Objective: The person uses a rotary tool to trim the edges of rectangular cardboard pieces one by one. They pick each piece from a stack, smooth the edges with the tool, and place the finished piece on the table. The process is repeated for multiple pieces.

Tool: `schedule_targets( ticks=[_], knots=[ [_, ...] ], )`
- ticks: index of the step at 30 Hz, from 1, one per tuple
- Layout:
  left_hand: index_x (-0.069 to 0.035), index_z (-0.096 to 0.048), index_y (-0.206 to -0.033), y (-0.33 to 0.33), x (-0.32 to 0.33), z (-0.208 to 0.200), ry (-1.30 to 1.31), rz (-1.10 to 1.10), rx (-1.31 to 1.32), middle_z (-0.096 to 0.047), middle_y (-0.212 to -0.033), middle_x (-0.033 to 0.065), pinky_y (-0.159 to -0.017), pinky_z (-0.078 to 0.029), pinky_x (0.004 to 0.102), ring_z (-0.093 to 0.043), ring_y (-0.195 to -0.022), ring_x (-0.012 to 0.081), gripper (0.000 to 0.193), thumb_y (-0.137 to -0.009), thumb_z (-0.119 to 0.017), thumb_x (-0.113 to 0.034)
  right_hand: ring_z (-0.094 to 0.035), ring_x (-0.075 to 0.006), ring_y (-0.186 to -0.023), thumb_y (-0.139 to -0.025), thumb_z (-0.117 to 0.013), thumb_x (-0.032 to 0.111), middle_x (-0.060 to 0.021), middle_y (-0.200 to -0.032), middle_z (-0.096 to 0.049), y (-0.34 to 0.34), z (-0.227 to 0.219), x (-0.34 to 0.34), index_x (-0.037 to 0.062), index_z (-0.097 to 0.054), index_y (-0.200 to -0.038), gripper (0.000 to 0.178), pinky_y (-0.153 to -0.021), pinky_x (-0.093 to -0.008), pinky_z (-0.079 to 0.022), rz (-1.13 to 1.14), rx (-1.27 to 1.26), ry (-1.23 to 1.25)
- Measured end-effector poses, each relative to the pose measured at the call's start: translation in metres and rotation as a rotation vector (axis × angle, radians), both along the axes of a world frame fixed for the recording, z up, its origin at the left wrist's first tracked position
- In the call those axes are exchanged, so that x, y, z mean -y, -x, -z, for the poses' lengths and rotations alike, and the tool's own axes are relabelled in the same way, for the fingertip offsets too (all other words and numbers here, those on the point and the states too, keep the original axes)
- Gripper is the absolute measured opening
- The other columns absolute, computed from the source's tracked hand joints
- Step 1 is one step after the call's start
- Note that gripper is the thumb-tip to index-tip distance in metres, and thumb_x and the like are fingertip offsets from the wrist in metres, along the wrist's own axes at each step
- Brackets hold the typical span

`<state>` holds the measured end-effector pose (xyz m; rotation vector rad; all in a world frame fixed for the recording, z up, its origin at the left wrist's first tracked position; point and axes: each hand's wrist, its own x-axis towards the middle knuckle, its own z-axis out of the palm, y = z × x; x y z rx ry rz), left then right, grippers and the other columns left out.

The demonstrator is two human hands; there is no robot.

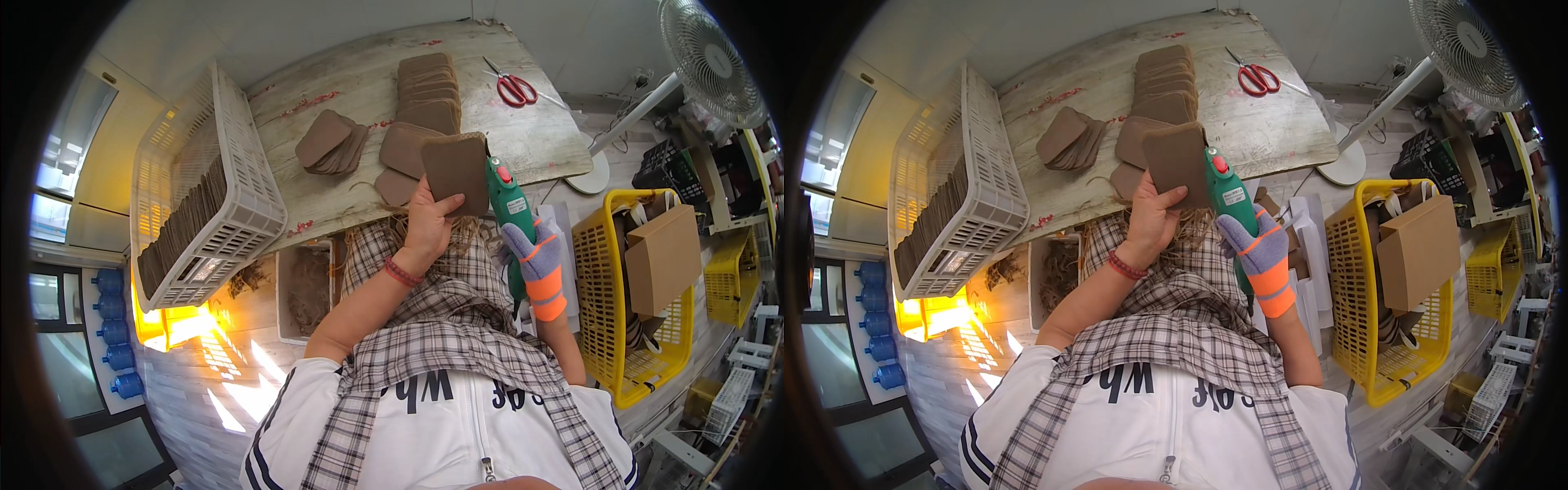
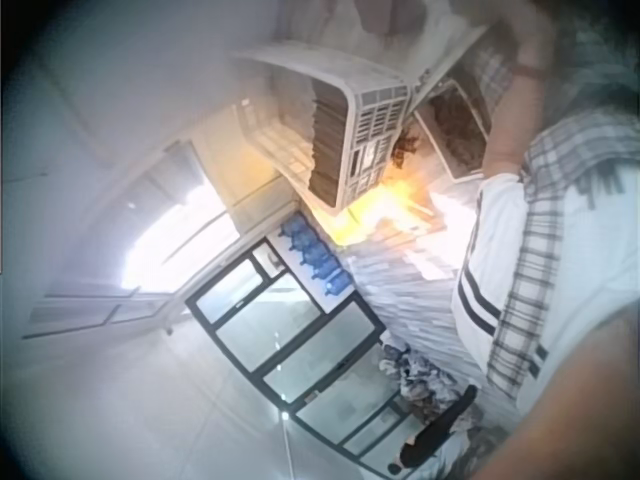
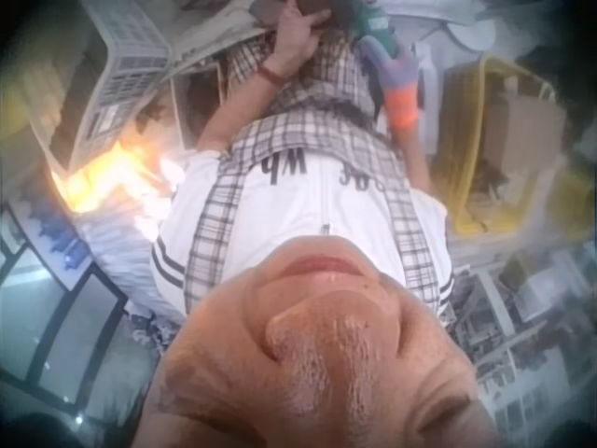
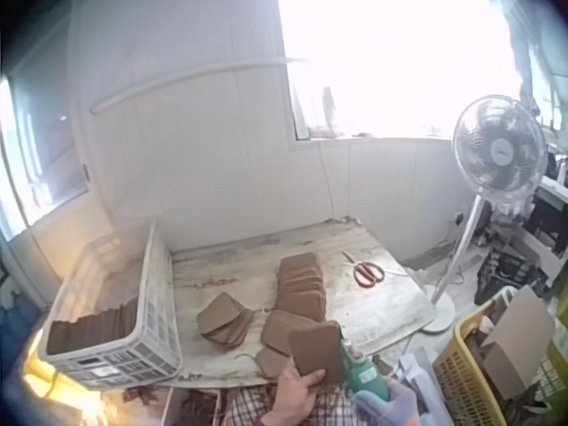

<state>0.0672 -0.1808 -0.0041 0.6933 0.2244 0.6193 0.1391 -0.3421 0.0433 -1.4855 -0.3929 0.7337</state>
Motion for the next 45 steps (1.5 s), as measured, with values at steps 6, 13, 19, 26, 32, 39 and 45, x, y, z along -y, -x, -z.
schedule_targets(
  ticks=[6, 13, 19, 26, 32, 39, 45],
  knots=[
    [-0.003, -0.051, -0.119, 0.012, -0.019, 0.014, -0.189, 0.024, -0.102, -0.061, -0.113, 0.0074, -0.088, -0.050, 0.0298, -0.059, -0.103, 0.0162, 0.045, -0.078, -0.051, 0.015, -0.054, -0.0059, -0.053, -0.082, -0.070, 0.017, -0.0011, -0.067, -0.060, -0.009, 0.003, 0.009, 0.0011, -0.058, -0.101, 0.027, -0.047, -0.0191, -0.041, -0.052, 0.011, 0.034],
    [0.001, -0.051, -0.121, 0.042, -0.066, -0.001, -0.476, 0.204, -0.284, -0.061, -0.112, 0.0045, -0.086, -0.048, 0.0255, -0.058, -0.099, 0.0117, 0.047, -0.077, -0.052, 0.015, -0.054, -0.0045, -0.055, -0.080, -0.073, 0.019, -0.0006, -0.070, -0.061, -0.017, 0.000, 0.027, 0.0011, -0.059, -0.104, 0.033, -0.049, -0.0182, -0.042, -0.217, 0.069, 0.183],
    [0.001, -0.052, -0.122, 0.056, -0.083, -0.009, -0.575, 0.385, -0.444, -0.060, -0.111, 0.0031, -0.087, -0.046, 0.0251, -0.056, -0.099, 0.0101, 0.048, -0.075, -0.054, 0.013, -0.055, -0.0038, -0.059, -0.078, -0.075, 0.024, -0.0022, -0.075, -0.063, -0.008, 0.009, 0.028, -0.0006, -0.059, -0.107, 0.042, -0.051, -0.0182, -0.044, -0.268, 0.048, 0.227],
    [0.000, -0.050, -0.124, 0.063, -0.077, 0.004, -0.537, 0.509, -0.528, -0.059, -0.112, 0.0024, -0.086, -0.047, 0.0244, -0.056, -0.099, 0.0094, 0.052, -0.074, -0.055, 0.011, -0.055, -0.0032, -0.058, -0.078, -0.075, 0.026, -0.0012, -0.071, -0.063, 0.000, 0.018, 0.020, -0.0006, -0.060, -0.104, 0.041, -0.050, -0.0187, -0.044, -0.267, 0.052, 0.219],
    [-0.002, -0.052, -0.120, 0.067, -0.074, 0.002, -0.519, 0.576, -0.594, -0.058, -0.108, 0.0006, -0.083, -0.047, 0.0237, -0.055, -0.097, 0.0082, 0.047, -0.074, -0.055, 0.011, -0.054, -0.0047, -0.055, -0.079, -0.074, 0.028, -0.0006, -0.067, -0.060, -0.003, 0.020, 0.012, 0.0004, -0.060, -0.100, 0.037, -0.049, -0.0198, -0.044, -0.293, 0.059, 0.270],
    [-0.002, -0.055, -0.102, 0.071, -0.092, -0.012, -0.996, 0.494, -0.676, -0.060, -0.090, 0.0024, -0.070, -0.046, 0.0250, -0.055, -0.084, 0.0094, 0.035, -0.070, -0.057, 0.011, -0.054, -0.0060, -0.053, -0.079, -0.073, 0.027, -0.0008, -0.065, -0.059, -0.007, 0.020, 0.015, 0.0002, -0.060, -0.097, 0.034, -0.048, -0.0211, -0.044, -0.368, -0.009, 0.240],
    [-0.003, -0.056, -0.094, 0.077, -0.101, -0.014, -0.936, 0.312, -0.720, -0.060, -0.084, 0.0020, -0.067, -0.046, 0.0247, -0.056, -0.079, 0.0089, 0.029, -0.069, -0.061, 0.010, -0.053, -0.0063, -0.052, -0.080, -0.072, 0.025, -0.0005, -0.064, -0.058, -0.007, 0.025, 0.017, -0.0009, -0.061, -0.095, 0.032, -0.048, -0.0215, -0.044, -0.383, -0.037, 0.224]
  ],
)
